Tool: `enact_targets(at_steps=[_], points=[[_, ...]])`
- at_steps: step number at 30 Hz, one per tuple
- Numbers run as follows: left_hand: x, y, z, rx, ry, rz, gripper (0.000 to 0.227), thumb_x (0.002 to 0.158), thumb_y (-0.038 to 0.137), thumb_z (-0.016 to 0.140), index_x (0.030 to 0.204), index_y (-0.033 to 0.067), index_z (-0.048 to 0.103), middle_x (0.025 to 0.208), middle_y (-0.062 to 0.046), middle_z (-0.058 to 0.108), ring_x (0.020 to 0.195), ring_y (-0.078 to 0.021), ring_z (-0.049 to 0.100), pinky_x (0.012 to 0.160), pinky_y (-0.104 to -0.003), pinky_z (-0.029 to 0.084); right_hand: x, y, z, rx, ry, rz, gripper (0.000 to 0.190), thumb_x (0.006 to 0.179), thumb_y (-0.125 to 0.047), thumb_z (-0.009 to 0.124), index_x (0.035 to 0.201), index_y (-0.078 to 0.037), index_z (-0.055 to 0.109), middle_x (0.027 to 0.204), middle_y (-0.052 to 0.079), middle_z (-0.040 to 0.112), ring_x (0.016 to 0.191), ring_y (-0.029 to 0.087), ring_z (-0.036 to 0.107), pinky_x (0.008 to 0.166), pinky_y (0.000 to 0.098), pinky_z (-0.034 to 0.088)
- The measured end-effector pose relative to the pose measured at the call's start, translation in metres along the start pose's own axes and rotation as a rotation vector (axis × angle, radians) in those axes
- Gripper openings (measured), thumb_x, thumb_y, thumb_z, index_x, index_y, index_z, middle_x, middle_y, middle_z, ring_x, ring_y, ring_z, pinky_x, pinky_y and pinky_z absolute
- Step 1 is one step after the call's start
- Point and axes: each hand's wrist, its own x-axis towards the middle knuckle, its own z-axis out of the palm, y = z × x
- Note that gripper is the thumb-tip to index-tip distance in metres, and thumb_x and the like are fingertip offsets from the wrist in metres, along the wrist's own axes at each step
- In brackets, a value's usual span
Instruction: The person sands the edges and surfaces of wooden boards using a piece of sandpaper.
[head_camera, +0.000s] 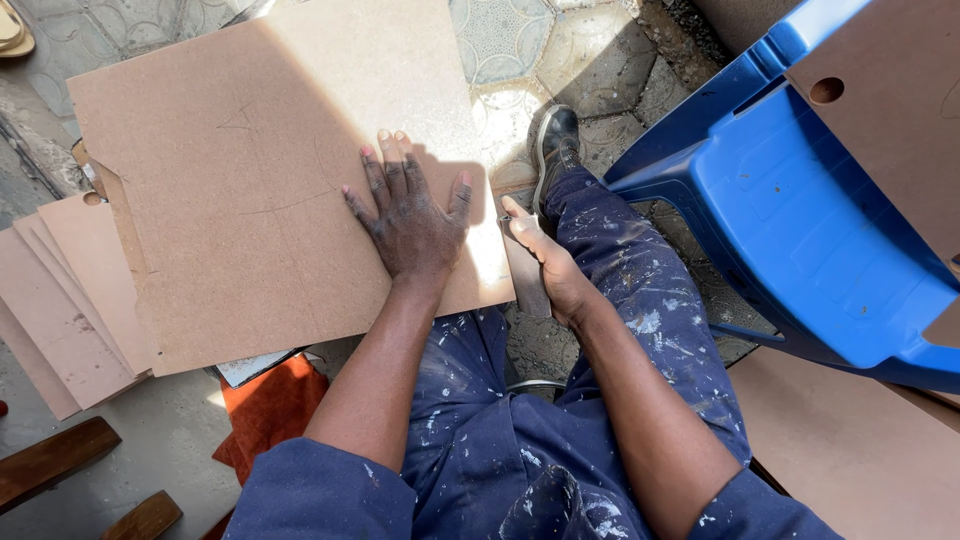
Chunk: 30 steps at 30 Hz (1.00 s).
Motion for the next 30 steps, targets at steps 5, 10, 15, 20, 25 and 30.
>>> enact_targets(at_steps=[5, 10, 15, 20, 25, 30], points=[[0.0, -0.001, 0.0, -0.035, 0.021, -0.004, 0.092, 0.101, 0.078, 0.035, 0.164, 0.0121, 0.023, 0.172, -0.014, 0.018, 0.16, -0.034, 0.01, 0.123, -0.069, 0.002, 0.066, 0.037, 0.007, -0.112, 0.306, -0.116, 0.077, 0.086, -0.045, 0.074, 0.154, -0.016, 0.049, 0.145, 0.022, 0.035, 0.134, 0.032, 0.045, 0.114, 0.0469, 0.039], [-0.003, 0.0, -0.011, -0.017, -0.049, -0.019, 0.085, 0.105, 0.071, 0.031, 0.166, 0.0156, 0.015, 0.173, -0.012, 0.013, 0.161, -0.0327, 0.007, 0.124, -0.068, 0.002, 0.062, 0.007, 0.023, -0.85, 0.399, 0.081, 0.094, 0.079, -0.092, 0.051, 0.157, -0.042, 0.037, 0.146, 0.014, 0.039, 0.142, 0.039, 0.039, 0.119, 0.0506, 0.032], [0.005, -0.006, -0.01, -0.13, -0.052, -0.036, 0.075, 0.107, 0.065, 0.027, 0.164, 0.0159, 0.024, 0.172, -0.01, 0.02, 0.16, -0.0308, 0.014, 0.124, -0.067, 0.003, -0.013, -0.012, 0.037, -0.669, 0.413, 0.276, 0.108, 0.081, -0.093, 0.037, 0.154, -0.014, 0.042, 0.144, 0.022, 0.047, 0.143, 0.04, 0.041, 0.121, 0.0508, 0.028], [0.004, -0.008, -0.008, -0.157, -0.029, -0.032, 0.068, 0.109, 0.059, 0.029, 0.163, 0.0175, 0.027, 0.172, -0.009, 0.021, 0.16, -0.0285, 0.014, 0.124, -0.065, 0.005, -0.026, -0.01, 0.046, -0.912, 0.471, 0.188, 0.095, 0.086, -0.083, 0.048, 0.153, -0.017, 0.033, 0.142, 0.019, 0.042, 0.138, 0.04, 0.037, 0.115, 0.0514, 0.026], [0.007, -0.012, -0.004, -0.209, -0.014, -0.025, 0.067, 0.109, 0.058, 0.028, 0.163, 0.0185, 0.029, 0.172, -0.007, 0.023, 0.16, -0.0267, 0.014, 0.124, -0.064, 0.004, 0.017, -0.027, 0.08, -1.278, 0.566, -0.047, 0.087, 0.097, -0.072, 0.046, 0.164, -0.019, 0.026, 0.139, 0.021, 0.043, 0.131, 0.04, 0.041, 0.103, 0.0527, 0.031], [0.005, -0.011, 0.003, -0.149, 0.129, -0.019, 0.066, 0.104, 0.051, 0.05, 0.161, 0.02, 0.036, 0.169, -0.008, 0.03, 0.157, -0.0291, 0.025, 0.123, -0.064, 0.014, 0.001, -0.041, 0.098, -1.301, 0.514, -0.129, 0.08, 0.102, -0.06, 0.049, 0.163, -0.013, 0.027, 0.14, 0.027, 0.046, 0.131, 0.042, 0.045, 0.102, 0.0511, 0.033]])
